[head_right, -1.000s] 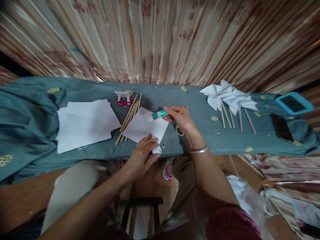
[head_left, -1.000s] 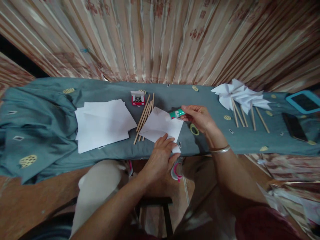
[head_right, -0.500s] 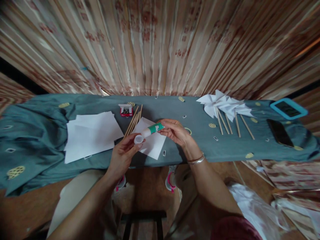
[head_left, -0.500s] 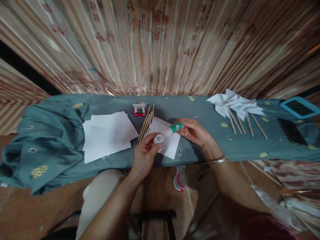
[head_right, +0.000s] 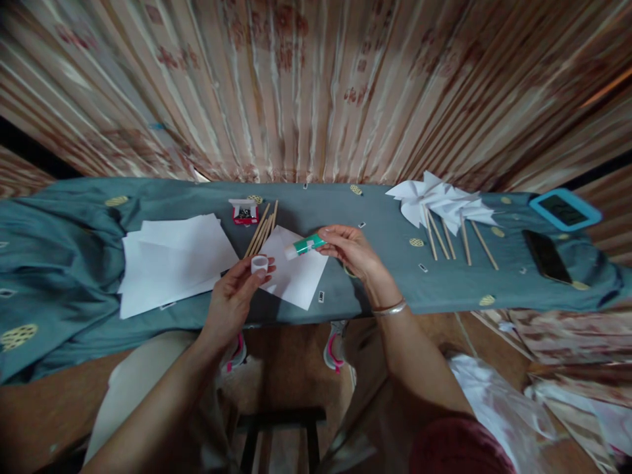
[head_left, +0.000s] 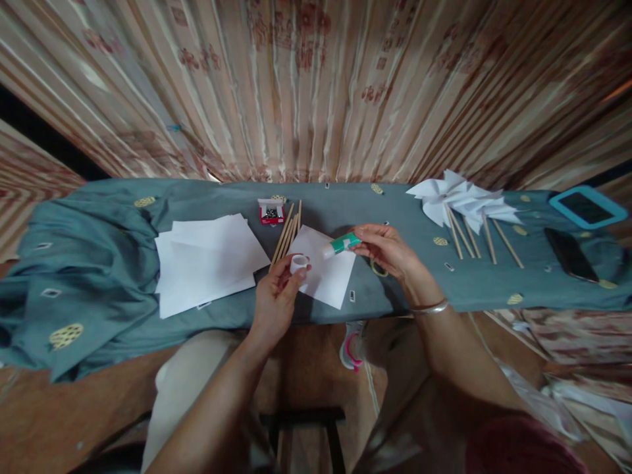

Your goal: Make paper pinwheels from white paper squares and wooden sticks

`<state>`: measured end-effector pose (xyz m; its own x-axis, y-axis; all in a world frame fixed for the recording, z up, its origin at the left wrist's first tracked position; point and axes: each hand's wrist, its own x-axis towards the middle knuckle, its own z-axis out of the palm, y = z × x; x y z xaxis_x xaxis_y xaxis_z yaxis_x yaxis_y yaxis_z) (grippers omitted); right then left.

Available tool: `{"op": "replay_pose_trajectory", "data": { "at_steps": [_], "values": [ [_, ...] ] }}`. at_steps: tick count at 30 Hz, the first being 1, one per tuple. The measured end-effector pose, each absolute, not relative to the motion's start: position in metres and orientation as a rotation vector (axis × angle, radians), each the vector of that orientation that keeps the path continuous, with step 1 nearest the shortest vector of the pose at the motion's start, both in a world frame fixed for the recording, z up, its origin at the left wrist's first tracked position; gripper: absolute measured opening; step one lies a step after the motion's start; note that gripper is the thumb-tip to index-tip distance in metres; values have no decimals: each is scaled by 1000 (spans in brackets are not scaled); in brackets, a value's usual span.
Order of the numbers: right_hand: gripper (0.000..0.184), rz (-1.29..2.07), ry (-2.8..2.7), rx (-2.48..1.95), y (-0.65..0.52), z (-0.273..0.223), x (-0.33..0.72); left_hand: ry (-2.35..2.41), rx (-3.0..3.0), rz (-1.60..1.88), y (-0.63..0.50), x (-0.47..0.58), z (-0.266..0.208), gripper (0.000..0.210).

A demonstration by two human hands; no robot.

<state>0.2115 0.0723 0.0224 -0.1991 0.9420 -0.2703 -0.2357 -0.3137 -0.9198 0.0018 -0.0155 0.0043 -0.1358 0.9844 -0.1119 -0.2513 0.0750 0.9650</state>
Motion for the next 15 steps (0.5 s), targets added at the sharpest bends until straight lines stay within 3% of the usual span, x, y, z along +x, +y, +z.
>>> {"op": "replay_pose_trajectory", "data": {
  "at_steps": [15],
  "values": [
    [32,1816,-1007,-1004,59,29,197,1171,791,1315,-15,5,0,43]
  ]
}}
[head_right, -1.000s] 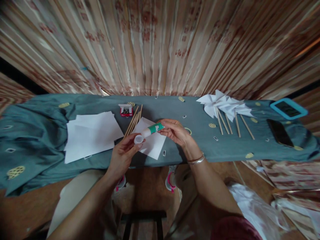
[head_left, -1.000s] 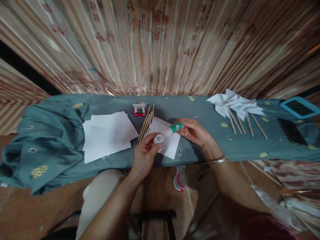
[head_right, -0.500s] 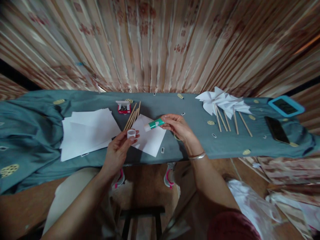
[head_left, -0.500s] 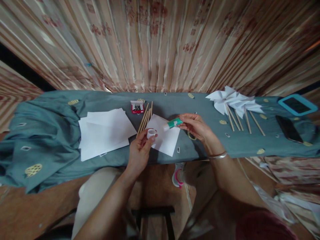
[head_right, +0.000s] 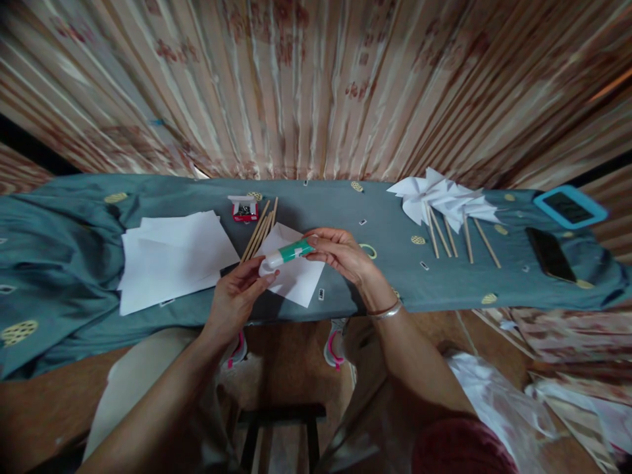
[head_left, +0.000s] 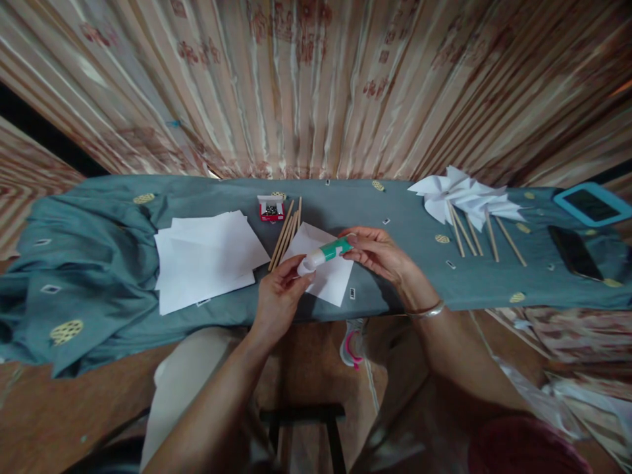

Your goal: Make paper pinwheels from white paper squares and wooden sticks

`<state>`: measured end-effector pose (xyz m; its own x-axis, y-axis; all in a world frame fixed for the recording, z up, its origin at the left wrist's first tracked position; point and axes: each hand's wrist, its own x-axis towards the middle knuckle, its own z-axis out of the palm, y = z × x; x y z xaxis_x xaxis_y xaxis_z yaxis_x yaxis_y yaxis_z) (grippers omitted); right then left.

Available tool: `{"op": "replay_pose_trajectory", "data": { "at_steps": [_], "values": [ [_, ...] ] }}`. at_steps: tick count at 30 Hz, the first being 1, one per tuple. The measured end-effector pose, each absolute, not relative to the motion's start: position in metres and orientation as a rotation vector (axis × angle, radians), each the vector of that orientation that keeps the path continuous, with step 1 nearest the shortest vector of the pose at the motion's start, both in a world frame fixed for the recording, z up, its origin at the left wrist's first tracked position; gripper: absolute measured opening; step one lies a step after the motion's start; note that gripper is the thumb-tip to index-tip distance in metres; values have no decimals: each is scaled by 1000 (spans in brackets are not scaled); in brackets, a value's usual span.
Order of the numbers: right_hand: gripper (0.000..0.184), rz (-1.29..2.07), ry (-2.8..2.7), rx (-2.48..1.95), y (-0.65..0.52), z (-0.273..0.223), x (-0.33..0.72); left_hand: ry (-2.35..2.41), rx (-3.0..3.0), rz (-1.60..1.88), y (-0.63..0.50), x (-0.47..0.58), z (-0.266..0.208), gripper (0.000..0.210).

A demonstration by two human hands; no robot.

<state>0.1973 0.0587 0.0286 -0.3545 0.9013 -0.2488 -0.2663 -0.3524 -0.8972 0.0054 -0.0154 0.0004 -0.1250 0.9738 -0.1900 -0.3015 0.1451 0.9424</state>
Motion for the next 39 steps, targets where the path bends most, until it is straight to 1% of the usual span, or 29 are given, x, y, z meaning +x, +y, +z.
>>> {"op": "replay_pose_trajectory", "data": {
  "at_steps": [6,10,13,18,22,26,33,39],
  "values": [
    [28,1795,-1053,-1018,59,27,200,1166,785,1325,-15,5,-2,43],
    [28,1780,-1110,-1021,60,27,205,1157,813,1330,-15,4,-2,41],
    [29,1793,-1186,-994,60,29,208,1147,810,1327,-16,4,-1,43],
    [27,1765,-1290,-984,58,33,208,1146,832,1318,-17,5,-1,42],
    [27,1721,-1352,-1023,56,33,207,1179,951,1330,-17,5,-4,36],
    [28,1707,-1377,-1058,56,31,206,1210,1041,1311,-18,3,-6,35],
    [31,1741,-1421,-1074,55,27,202,1272,1295,1283,-20,-5,-10,31],
    [32,1776,-1426,-1086,55,21,195,1332,1474,1235,-24,-13,-11,31]
  ]
}}
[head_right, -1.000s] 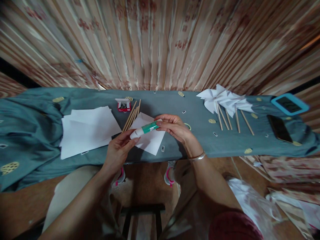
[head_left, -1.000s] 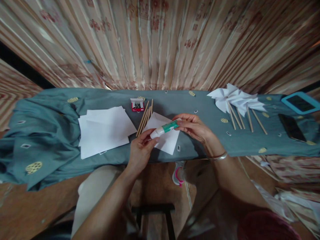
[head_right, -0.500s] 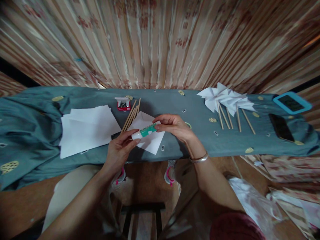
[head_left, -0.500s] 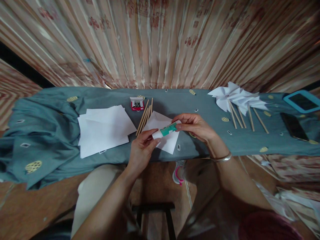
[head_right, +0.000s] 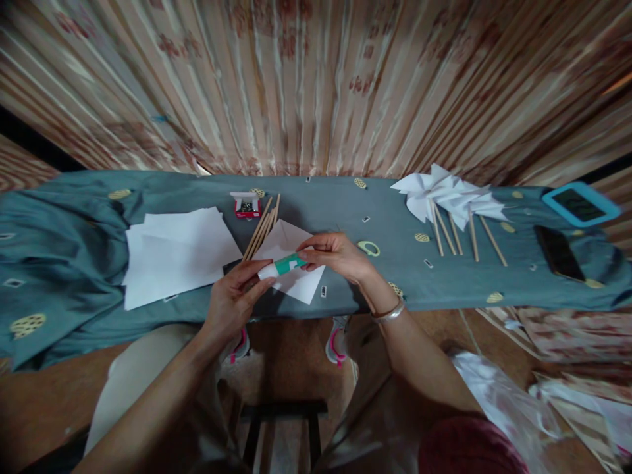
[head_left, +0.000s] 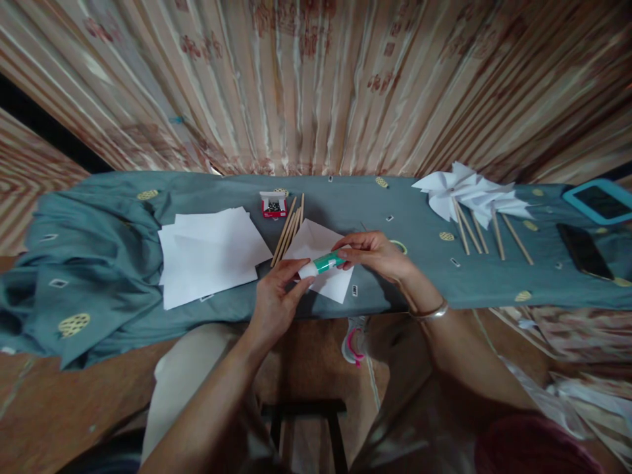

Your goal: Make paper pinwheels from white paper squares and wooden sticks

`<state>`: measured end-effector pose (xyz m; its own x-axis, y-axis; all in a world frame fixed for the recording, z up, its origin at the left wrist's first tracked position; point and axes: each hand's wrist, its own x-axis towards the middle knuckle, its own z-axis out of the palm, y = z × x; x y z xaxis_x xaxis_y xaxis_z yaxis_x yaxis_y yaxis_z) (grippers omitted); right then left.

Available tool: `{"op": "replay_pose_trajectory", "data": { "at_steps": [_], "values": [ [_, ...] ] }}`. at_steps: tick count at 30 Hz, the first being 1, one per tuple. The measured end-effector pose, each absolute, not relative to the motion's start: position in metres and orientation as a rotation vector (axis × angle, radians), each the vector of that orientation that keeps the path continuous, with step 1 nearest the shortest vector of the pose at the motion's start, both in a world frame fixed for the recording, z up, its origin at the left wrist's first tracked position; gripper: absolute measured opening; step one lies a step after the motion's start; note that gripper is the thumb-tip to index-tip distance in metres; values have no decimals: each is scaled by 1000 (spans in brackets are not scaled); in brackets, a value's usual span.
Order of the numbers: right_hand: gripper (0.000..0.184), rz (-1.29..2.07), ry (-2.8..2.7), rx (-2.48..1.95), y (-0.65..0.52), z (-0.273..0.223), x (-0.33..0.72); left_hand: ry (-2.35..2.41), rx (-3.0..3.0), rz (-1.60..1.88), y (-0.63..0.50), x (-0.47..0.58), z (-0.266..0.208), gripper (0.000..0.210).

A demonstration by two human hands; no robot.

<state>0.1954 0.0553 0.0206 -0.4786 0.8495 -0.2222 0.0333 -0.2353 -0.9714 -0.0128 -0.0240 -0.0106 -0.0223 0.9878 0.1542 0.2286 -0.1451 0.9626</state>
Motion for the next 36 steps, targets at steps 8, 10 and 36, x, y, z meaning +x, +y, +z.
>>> {"op": "replay_pose_trajectory", "data": {
  "at_steps": [8,10,36],
  "values": [
    [35,1858,-1370,-1099,55,13,185,1415,1720,1180,-27,-23,-6,25],
    [35,1866,-1357,-1111,54,10,182,1436,1776,1181,-29,-26,-7,25],
    [69,714,-2477,-1196,4,-4,221,2018,1840,1131,9,-83,-31,33]
  ]
}}
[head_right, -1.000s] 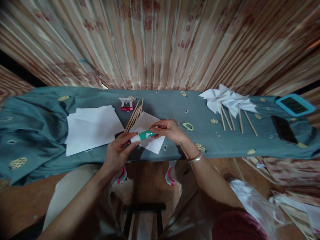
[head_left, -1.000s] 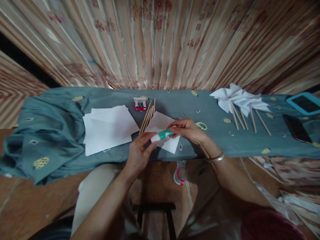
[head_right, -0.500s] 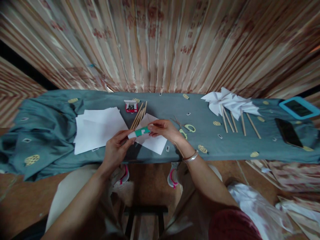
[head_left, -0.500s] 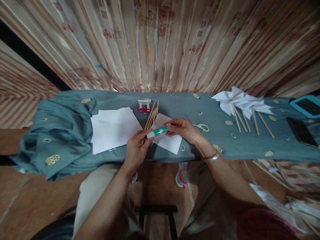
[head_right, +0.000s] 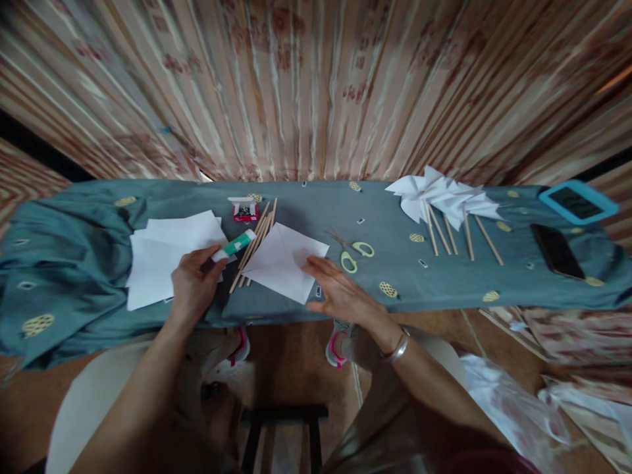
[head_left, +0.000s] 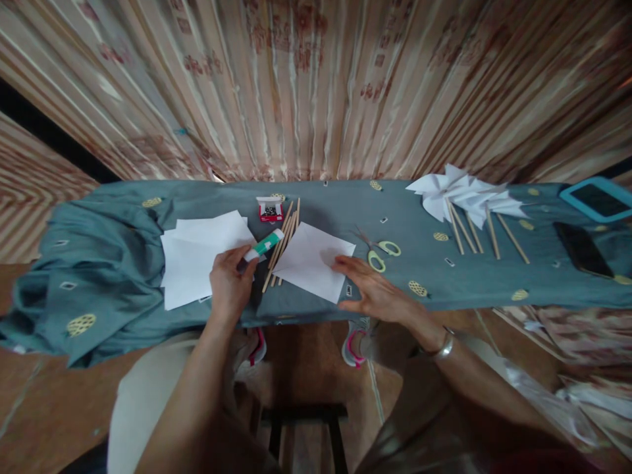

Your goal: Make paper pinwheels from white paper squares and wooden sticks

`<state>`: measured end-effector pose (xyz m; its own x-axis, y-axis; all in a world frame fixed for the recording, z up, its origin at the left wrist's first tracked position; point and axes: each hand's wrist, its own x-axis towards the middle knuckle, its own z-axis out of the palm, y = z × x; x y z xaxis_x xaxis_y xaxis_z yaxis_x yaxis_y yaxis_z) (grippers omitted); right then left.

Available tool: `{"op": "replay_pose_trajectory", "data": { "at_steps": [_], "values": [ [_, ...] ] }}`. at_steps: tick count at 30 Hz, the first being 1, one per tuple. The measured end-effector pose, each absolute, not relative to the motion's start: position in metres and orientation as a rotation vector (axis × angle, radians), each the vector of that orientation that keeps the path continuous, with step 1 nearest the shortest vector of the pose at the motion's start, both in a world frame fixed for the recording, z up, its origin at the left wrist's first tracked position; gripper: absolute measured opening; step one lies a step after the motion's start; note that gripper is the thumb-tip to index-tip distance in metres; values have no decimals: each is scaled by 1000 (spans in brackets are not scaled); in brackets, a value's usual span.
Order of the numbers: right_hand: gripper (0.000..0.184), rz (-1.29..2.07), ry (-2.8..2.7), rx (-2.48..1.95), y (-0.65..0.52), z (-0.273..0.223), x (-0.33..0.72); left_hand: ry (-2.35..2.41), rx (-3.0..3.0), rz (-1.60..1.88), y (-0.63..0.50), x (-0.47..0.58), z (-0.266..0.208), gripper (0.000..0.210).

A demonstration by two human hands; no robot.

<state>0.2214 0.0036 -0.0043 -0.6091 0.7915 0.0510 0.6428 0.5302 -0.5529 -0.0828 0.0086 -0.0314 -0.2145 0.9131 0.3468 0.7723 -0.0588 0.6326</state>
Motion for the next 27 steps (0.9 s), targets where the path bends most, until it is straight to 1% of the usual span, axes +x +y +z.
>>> {"op": "replay_pose_trajectory", "data": {
  "at_steps": [3,6,7,8,10,12,20,22,24,26,27],
  "values": [
    [68,728,-2487,-1183,-2,-11,225,2020,1935,1099,8,-81,-30,35],
    [66,726,-2483,-1169,-2,-14,227,2034,2160,1104,0,-66,-23,51],
    [65,724,-2480,-1162,-1,-15,228,1977,2264,1131,-4,-58,-20,53],
    [64,721,-2477,-1155,-1,-15,228,1829,2394,1078,-9,-48,-19,54],
    [61,707,-2466,-1151,-1,-16,227,1480,2571,966,-18,-29,-19,50],
    [58,683,-2447,-1153,0,-17,226,1354,2582,836,-24,-14,-22,42],
    [51,660,-2394,-1134,3,-17,225,1250,2631,805,-21,0,-25,27],
    [53,683,-2402,-1130,4,-15,227,1234,2671,828,-21,0,-26,22],
    [60,729,-2410,-1132,4,-14,230,1231,2695,856,-20,1,-27,20],
    [64,781,-2408,-1135,4,-13,232,1236,2705,865,-19,0,-29,20],
    [63,799,-2401,-1134,4,-13,232,1238,2704,857,-19,0,-30,21]
  ]
}}
